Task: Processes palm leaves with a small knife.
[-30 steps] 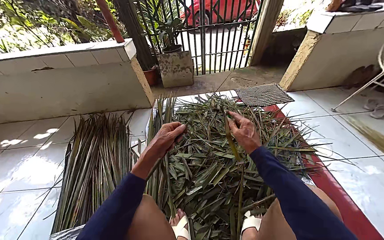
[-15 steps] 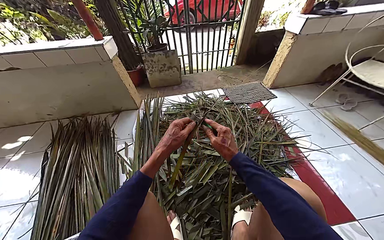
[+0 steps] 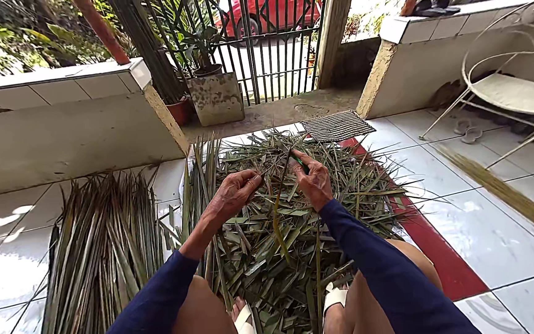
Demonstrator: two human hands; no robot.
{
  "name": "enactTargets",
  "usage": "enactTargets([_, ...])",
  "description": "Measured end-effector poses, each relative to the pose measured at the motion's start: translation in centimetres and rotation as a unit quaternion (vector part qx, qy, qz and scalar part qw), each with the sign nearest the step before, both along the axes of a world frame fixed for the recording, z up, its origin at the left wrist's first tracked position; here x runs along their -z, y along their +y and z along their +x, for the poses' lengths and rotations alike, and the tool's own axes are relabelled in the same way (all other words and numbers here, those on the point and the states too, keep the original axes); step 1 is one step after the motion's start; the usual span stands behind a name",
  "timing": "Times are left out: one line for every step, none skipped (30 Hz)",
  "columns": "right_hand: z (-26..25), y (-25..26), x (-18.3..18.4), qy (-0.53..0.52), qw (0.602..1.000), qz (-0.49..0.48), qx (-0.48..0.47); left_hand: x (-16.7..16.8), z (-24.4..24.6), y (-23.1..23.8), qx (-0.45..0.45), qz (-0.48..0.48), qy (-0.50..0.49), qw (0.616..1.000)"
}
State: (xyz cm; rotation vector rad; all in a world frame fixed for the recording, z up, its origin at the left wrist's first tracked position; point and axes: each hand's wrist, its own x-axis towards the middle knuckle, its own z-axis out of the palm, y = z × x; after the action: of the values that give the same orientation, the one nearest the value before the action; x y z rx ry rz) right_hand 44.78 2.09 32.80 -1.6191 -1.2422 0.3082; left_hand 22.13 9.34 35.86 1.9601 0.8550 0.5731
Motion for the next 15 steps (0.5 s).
enactTargets([0.4,0.2,0.0,0.005,1.000,0.002,0.003,0.0,-0.2,0.0,0.001,0.000,0.004,1.000])
enactTargets([0.8,0.4,0.1,0.009,1.000,0.003,0.010,0.0,-0.4,0.0,0.003,0.000,0.006,1.000])
enactTargets([1.1,0.6,0.1,0.016,1.000,0.003,0.014,0.0,-0.5,-0.1,0.006,-0.003,0.004,1.000])
enactTargets([1.5,0.8,0.1,0.023,1.000,0.004,0.020,0.0,-0.7,-0.2,0.010,-0.007,0.003,1.000])
enactTargets([1.8,0.9,0.0,0.028,0.999,0.009,0.028,-0.1,-0.9,-0.2,0.014,-0.011,0.002,1.000])
enactTargets([2.3,1.1,0.0,0.033,0.999,0.012,0.033,-0.3,-1.1,-0.4,0.016,-0.016,0.002,1.000])
enactTargets([2.8,1.1,-0.2,0.036,0.999,0.015,0.038,-0.5,-1.3,-0.5,0.015,-0.019,0.003,1.000])
enactTargets([3.3,1.2,-0.4,0.042,0.998,0.016,0.042,-0.6,-1.5,-0.6,0.017,-0.023,0.003,1.000])
enactTargets([3.9,1.2,-0.6,0.046,0.998,0.019,0.046,-0.8,-1.8,-0.7,0.020,-0.026,0.005,0.999])
enactTargets([4.4,1.1,-0.7,0.051,0.997,0.025,0.052,-1.0,-2.1,-0.7,0.024,-0.027,0.009,0.999])
enactTargets([5.0,1.1,-0.9,0.055,0.996,0.027,0.057,-1.1,-2.4,-0.7,0.027,-0.029,0.012,0.999])
enactTargets([5.5,1.0,-1.1,0.060,0.996,0.024,0.062,-1.1,-2.7,-0.8,0.029,-0.028,0.012,0.999])
enactTargets([6.1,0.9,-1.1,0.063,0.996,0.024,0.066,-1.1,-3.1,-0.8,0.032,-0.028,0.010,0.999])
enactTargets([6.7,0.8,-1.1,0.063,0.995,0.028,0.072,-1.1,-3.4,-0.7,0.036,-0.028,0.011,0.999])
enactTargets([7.3,0.7,-1.2,0.063,0.994,0.032,0.077,-1.0,-3.7,-0.7,0.039,-0.029,0.012,0.999])
